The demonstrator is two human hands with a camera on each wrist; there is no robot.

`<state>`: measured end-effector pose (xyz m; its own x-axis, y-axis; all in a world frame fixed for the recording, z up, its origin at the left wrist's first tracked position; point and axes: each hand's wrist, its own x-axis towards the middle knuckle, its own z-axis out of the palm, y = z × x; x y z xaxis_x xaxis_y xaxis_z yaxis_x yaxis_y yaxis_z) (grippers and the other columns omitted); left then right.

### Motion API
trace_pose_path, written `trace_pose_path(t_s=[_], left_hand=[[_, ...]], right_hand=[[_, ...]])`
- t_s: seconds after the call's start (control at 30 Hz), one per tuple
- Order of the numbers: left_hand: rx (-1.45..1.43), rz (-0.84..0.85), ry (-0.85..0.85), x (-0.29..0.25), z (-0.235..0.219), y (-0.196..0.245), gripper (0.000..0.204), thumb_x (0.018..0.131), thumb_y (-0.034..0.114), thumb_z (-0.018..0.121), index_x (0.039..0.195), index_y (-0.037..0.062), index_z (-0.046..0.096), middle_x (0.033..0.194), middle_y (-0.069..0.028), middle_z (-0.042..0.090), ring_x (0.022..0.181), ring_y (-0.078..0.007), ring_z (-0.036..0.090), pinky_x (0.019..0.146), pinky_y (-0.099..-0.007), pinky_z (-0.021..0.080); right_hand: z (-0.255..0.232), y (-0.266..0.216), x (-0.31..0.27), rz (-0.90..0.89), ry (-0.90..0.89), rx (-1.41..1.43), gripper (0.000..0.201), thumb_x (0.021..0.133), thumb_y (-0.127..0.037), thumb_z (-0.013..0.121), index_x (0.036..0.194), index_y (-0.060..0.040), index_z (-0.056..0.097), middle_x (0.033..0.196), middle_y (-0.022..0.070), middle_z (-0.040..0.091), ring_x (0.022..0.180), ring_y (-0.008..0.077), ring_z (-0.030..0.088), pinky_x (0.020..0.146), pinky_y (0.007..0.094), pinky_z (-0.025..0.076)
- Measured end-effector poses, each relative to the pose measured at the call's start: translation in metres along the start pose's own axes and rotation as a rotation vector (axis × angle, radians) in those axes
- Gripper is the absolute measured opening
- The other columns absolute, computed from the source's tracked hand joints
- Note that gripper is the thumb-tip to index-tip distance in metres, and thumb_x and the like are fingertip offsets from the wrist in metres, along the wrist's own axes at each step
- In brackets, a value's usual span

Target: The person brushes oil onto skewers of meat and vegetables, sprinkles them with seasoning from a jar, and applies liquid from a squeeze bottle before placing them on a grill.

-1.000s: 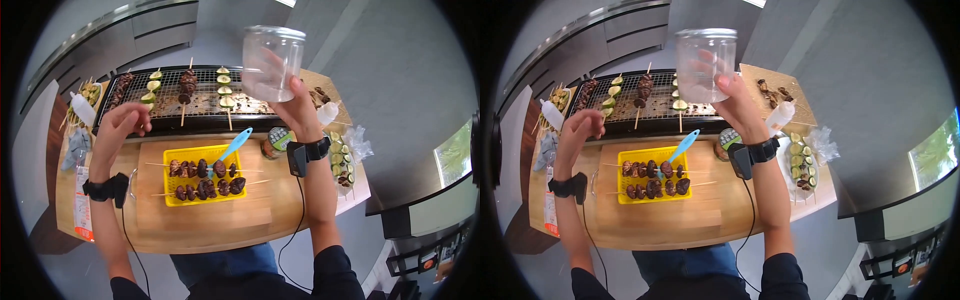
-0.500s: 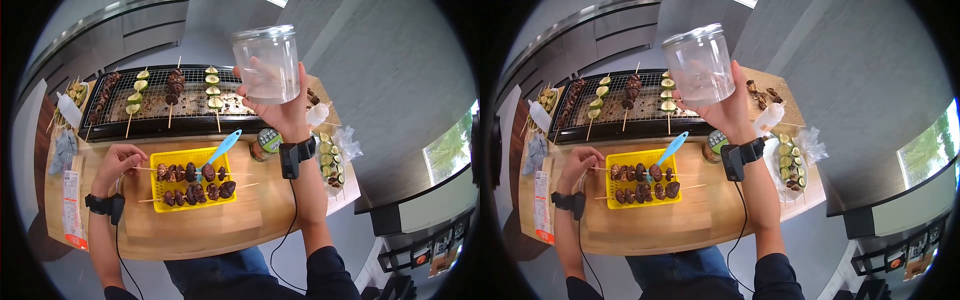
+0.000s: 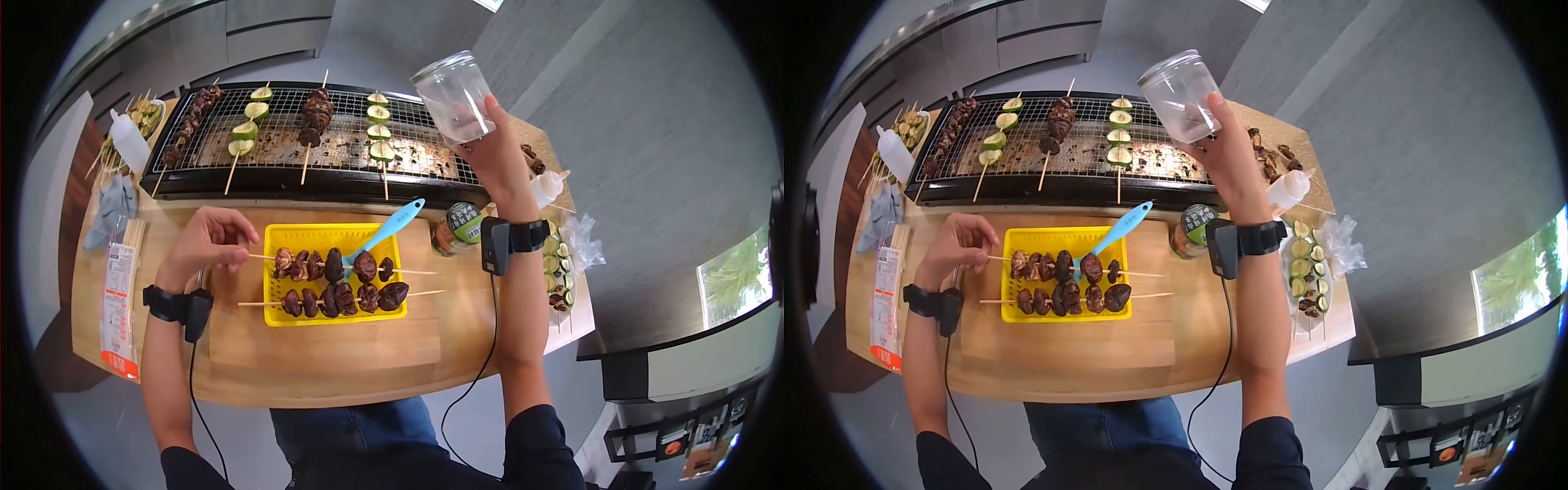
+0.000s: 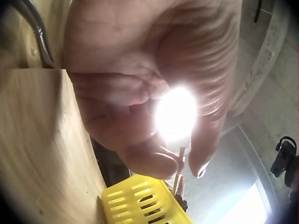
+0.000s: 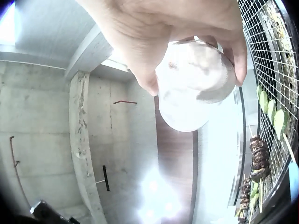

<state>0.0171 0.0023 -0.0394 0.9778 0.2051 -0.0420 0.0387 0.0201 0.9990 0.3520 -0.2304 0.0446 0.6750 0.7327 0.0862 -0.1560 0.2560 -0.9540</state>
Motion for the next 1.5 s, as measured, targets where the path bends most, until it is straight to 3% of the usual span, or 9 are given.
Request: trace_pose_path(t_s=[0.2,0.47,0.53,0.63,0.73,0.87,1.03,1.5], left_hand=[[-0.007,0.003,0.051,0.0,0.001,0.001,0.018,0.08,0.009,0.073,0.092,0.0004,0.064,0.066,-0.0001,0.061,0.054,-0.0037,0.058,0.045,-0.0147,0.04],[0.011,-0.041,0.154,0.001,0.001,-0.001,0.012,0.085,0.013,0.068,0.09,0.0025,0.064,0.064,0.0018,0.06,0.053,-0.0034,0.057,0.045,-0.015,0.04],[0.014,-0.034,0.151,0.002,0.001,-0.002,0.013,0.085,0.014,0.068,0.09,0.0027,0.064,0.063,0.002,0.059,0.052,-0.0033,0.057,0.044,-0.015,0.04],[0.02,-0.033,0.144,0.002,0.0,-0.002,0.014,0.086,0.016,0.068,0.09,0.0028,0.065,0.062,0.0022,0.059,0.051,-0.0032,0.056,0.044,-0.015,0.039],[0.021,-0.04,0.14,0.003,0.0,-0.003,0.016,0.087,0.018,0.068,0.09,0.0026,0.065,0.062,0.0021,0.059,0.051,-0.0031,0.056,0.044,-0.0149,0.039],[0.016,-0.047,0.128,0.003,0.002,-0.001,0.018,0.088,0.019,0.067,0.09,0.0021,0.065,0.061,0.0017,0.059,0.05,-0.0033,0.055,0.044,-0.0151,0.039],[0.046,-0.046,0.141,0.003,0.002,-0.002,0.018,0.089,0.019,0.066,0.09,0.0016,0.063,0.058,0.0009,0.058,0.048,-0.0049,0.054,0.043,-0.0167,0.038],[0.052,-0.049,0.149,0.003,0.002,-0.003,0.019,0.089,0.021,0.065,0.091,0.0023,0.064,0.061,0.0009,0.059,0.049,-0.0041,0.055,0.043,-0.0157,0.038]], right_hand=[[-0.002,0.002,0.003,-0.017,0.032,-0.077,0.056,0.093,-0.044,0.052,0.131,-0.0033,0.046,0.127,0.0139,0.055,0.118,0.0262,0.052,0.1,0.0415,0.042],[-0.002,0.0,0.001,-0.022,-0.025,0.048,0.052,0.094,-0.042,0.052,0.127,-0.0023,0.047,0.125,0.0135,0.056,0.115,0.0242,0.054,0.095,0.0406,0.046],[-0.005,0.001,0.002,-0.071,0.005,-0.172,0.06,0.091,-0.042,0.058,0.131,0.0002,0.045,0.123,0.013,0.055,0.112,0.0224,0.055,0.095,0.0364,0.045],[-0.004,0.003,0.004,-0.173,0.008,-0.179,0.059,0.091,-0.04,0.058,0.13,0.0028,0.045,0.122,0.0132,0.055,0.11,0.0222,0.056,0.093,0.0353,0.046],[0.001,-0.003,-0.001,-0.165,0.029,-0.285,0.06,0.09,-0.039,0.059,0.13,0.0036,0.045,0.122,0.013,0.055,0.11,0.0222,0.056,0.093,0.0344,0.046],[-0.002,-0.001,0.0,-0.117,-0.107,-0.046,0.06,0.089,-0.039,0.061,0.129,0.0035,0.046,0.121,0.0128,0.055,0.109,0.0214,0.056,0.093,0.0328,0.045],[0.004,-0.004,-0.005,-0.206,0.025,-0.3,0.061,0.087,-0.038,0.064,0.129,0.0024,0.047,0.119,0.0129,0.057,0.109,0.0199,0.056,0.092,0.0315,0.045],[0.011,-0.005,-0.01,-0.293,0.003,-0.432,0.073,0.078,-0.035,0.075,0.132,0.0016,0.044,0.118,0.0169,0.059,0.109,0.0232,0.057,0.092,0.0328,0.045]])
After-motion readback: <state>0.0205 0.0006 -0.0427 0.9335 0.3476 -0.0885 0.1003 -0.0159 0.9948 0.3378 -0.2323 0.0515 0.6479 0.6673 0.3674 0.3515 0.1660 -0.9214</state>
